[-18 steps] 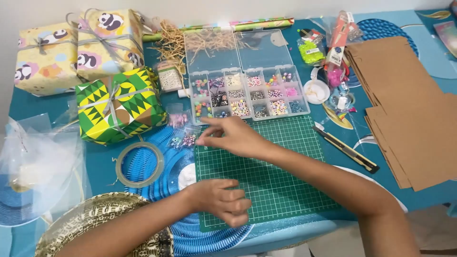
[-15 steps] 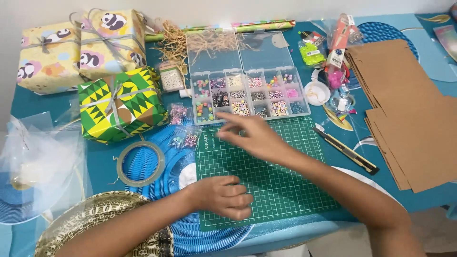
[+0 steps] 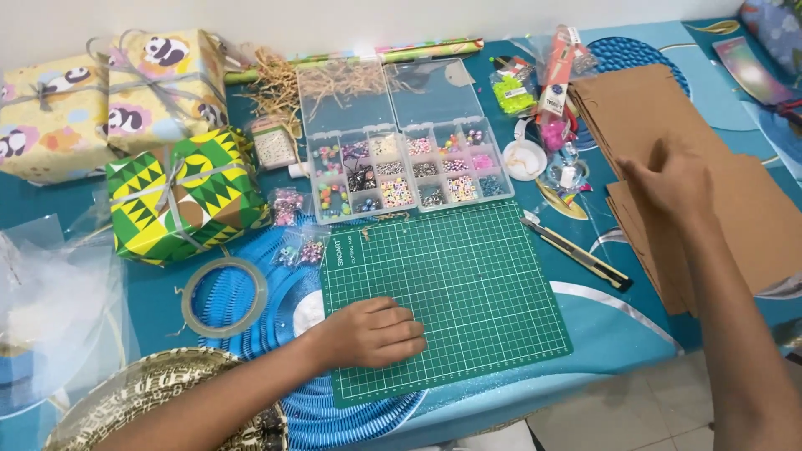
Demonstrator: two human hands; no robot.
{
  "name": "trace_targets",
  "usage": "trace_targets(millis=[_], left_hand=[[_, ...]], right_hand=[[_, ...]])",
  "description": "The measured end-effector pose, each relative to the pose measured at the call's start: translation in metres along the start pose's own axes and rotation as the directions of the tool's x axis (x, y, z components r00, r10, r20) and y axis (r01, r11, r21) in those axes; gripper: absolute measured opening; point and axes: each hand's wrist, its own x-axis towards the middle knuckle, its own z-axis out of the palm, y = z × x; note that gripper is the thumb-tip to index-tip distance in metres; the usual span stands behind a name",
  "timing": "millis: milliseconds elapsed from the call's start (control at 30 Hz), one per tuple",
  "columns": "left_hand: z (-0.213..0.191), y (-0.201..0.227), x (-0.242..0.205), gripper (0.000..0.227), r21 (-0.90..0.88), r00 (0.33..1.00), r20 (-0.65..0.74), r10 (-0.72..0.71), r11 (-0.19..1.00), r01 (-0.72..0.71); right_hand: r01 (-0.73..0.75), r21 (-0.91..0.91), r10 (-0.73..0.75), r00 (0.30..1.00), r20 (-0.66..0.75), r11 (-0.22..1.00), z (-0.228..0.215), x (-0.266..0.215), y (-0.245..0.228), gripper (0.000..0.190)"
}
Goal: The person assembles a small cardboard box by folding it along pre-scored lines, then fills it with shredded paper and small packets of jewelry beads.
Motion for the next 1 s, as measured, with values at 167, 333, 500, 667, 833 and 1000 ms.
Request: trace_targets(millis=[167, 333, 500, 667, 833, 1000], left_hand=[[0.005, 0.0, -0.005, 0.005, 0.018, 1.0, 0.007, -0.006, 1.0, 0.006], [0.005, 0.0, -0.005, 0.008, 0.009, 1.0, 0.022, -0.007, 1.0, 0.007], [0.002, -0.001, 0.0, 0.004, -0.013, 1.0, 0.006, -0.017, 1.0, 0.017], [0.005, -0.001, -0.002, 0.006, -0.012, 1.0, -0.003, -0.021, 1.0, 0.021], [0.01, 0.0, -0.005, 0.006, -0.041, 0.999, 0.022, -0.033, 0.999, 0.034], [0.008, -0.001, -0.003, 0.005, -0.031, 0.999, 0.013, -0.039, 0.999, 0.039]], right_hand=[[0.13, -0.182, -0.13, 0.991, 0.013, 0.975, 0.039, 0.03, 0.042, 0.052], [0.12, -0.249, -0.096, 0.989, 0.108, 0.961, 0.033, 0.036, 0.04, 0.059], [0.112, -0.194, -0.082, 0.985, 0.154, 0.975, 0.022, 0.035, 0.023, 0.054], [0.218, -0.52, -0.195, 0.976, 0.1, 0.826, 0.04, 0.062, 0.042, 0.038], [0.281, -0.773, -0.308, 0.944, 0.116, 0.569, 0.032, 0.07, 0.047, 0.025], [0.09, -0.846, -0.376, 0.916, -0.136, 0.526, -0.017, 0.098, 0.088, 0.037]])
